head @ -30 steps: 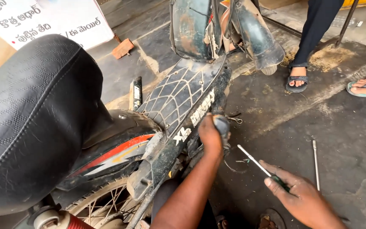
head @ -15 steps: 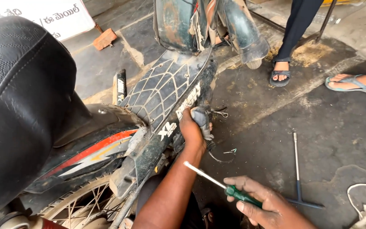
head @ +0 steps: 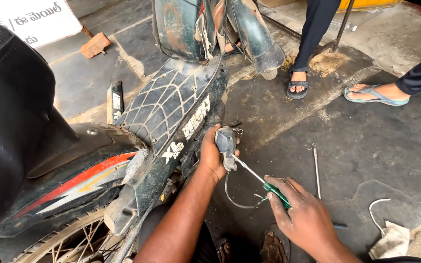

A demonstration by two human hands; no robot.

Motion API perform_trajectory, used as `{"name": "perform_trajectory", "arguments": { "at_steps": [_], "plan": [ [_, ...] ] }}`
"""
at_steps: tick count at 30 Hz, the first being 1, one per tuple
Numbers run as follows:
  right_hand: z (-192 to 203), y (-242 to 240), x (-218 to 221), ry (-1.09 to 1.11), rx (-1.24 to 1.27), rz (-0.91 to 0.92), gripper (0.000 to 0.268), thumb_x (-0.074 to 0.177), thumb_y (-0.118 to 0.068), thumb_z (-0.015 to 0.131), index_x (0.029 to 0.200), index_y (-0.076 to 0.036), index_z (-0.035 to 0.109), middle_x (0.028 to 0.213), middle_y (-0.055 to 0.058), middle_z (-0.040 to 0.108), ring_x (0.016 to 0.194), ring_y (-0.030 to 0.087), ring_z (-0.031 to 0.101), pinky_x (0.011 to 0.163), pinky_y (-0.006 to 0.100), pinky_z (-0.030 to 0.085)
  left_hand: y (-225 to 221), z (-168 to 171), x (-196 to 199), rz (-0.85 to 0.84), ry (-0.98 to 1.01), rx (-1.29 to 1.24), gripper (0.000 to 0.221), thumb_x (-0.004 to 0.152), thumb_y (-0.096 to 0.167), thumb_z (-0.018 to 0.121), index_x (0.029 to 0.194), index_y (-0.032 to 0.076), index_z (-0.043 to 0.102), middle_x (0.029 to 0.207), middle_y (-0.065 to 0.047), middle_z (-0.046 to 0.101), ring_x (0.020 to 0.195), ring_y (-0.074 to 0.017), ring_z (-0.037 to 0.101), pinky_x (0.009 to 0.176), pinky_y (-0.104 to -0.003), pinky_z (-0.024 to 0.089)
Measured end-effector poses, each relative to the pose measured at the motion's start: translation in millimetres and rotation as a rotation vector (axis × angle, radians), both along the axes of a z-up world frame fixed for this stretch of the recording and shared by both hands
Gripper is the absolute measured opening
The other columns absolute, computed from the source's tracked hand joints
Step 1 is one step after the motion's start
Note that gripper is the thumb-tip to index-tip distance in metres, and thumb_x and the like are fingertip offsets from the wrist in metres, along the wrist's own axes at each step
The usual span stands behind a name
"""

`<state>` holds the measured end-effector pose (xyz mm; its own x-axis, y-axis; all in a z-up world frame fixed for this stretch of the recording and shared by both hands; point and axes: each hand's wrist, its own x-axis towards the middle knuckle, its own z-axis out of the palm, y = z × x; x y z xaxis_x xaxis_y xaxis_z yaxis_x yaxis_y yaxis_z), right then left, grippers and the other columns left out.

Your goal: The person crouches beside a motorcycle and works on its turn signal assembly, using a screwdriver to unscrew and remove the indicator lens, handling the bulb and orange lens cover, then reassembling the unit and screwing it back onto the motorcycle body.

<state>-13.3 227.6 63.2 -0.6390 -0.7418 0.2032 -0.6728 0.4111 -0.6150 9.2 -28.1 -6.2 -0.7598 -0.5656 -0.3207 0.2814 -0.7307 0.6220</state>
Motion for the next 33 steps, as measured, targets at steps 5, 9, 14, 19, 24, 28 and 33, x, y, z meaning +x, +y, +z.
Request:
{"name": "perform_trajectory", "arguments": {
  "at_steps": [5, 9, 14, 19, 24, 28, 33],
  "plan": [
    [-2, -1, 4, 0.223, 0.143, -0.038, 0.042, 0.088, -0.023, 0.071, 0.130, -0.024, 0.072, 0.103, 0.003, 0.071, 0.062, 0.026, 0.070, 0.056, 0.040, 0.058, 3, 5, 0, 0.055, -0.082, -0.140, 0.038, 0.099, 0.044, 0.052, 0.103, 0.007, 0.062, 0.080, -0.012, 0.068, 0.063, -0.0221, 0.066, 0.049, -0.037, 0.055],
    [-18, 3, 2, 0.545, -0.062, -0.008, 0.053, 0.071, -0.006, 0.075, 0.122, -0.021, 0.073, 0.101, 0.004, 0.066, 0.086, 0.025, 0.070, 0.068, 0.039, 0.059, 5, 6, 0, 0.090, -0.179, -0.219, 0.041, 0.096, 0.047, 0.053, 0.103, 0.008, 0.062, 0.075, -0.010, 0.066, 0.052, -0.0233, 0.062, 0.042, -0.036, 0.051],
    [-21, 3, -2, 0.506, -0.048, -0.020, 0.057, 0.069, -0.005, 0.076, 0.123, -0.022, 0.074, 0.103, 0.005, 0.064, 0.087, 0.026, 0.069, 0.068, 0.038, 0.059, 7, 2, 1, 0.127, -0.178, -0.201, 0.036, 0.096, 0.043, 0.053, 0.103, 0.009, 0.062, 0.077, -0.009, 0.066, 0.054, -0.0213, 0.065, 0.045, -0.036, 0.055],
    [-53, 3, -22, 0.567, -0.069, 0.074, 0.058, 0.069, -0.005, 0.071, 0.123, -0.024, 0.075, 0.102, 0.009, 0.064, 0.085, 0.029, 0.070, 0.067, 0.041, 0.060, 9, 4, -5, 0.217, -0.209, -0.360, 0.040, 0.096, 0.041, 0.054, 0.096, 0.003, 0.067, 0.075, -0.012, 0.066, 0.055, -0.0221, 0.065, 0.045, -0.037, 0.055],
    [-103, -3, -33, 0.360, -0.050, 0.105, 0.046, 0.091, -0.023, 0.067, 0.137, -0.028, 0.064, 0.106, 0.007, 0.061, 0.081, 0.018, 0.071, 0.064, 0.034, 0.061, 11, 5, -10, 0.210, -0.294, -0.410, 0.042, 0.098, 0.040, 0.053, 0.097, 0.001, 0.067, 0.073, -0.012, 0.064, 0.051, -0.0226, 0.062, 0.043, -0.037, 0.052],
    [-126, -13, -40, 0.011, 0.414, 0.203, 0.052, 0.108, -0.040, 0.055, 0.158, -0.034, 0.041, 0.106, 0.009, 0.055, 0.072, 0.015, 0.067, 0.060, 0.034, 0.058, 19, 13, -10, 0.184, -0.356, -0.505, 0.041, 0.100, 0.037, 0.050, 0.099, 0.000, 0.067, 0.070, -0.014, 0.063, 0.048, -0.0230, 0.059, 0.040, -0.036, 0.049],
    [-186, -16, -61, -0.618, -0.025, 0.318, 0.052, 0.110, -0.033, 0.062, 0.159, -0.019, 0.049, 0.097, 0.004, 0.059, 0.080, 0.008, 0.061, 0.071, 0.026, 0.053, 3, -28, -15, 0.191, -0.383, -0.566, 0.043, 0.103, 0.036, 0.052, 0.101, -0.004, 0.068, 0.073, -0.012, 0.064, 0.051, -0.0192, 0.060, 0.044, -0.033, 0.050]
  ]
}}
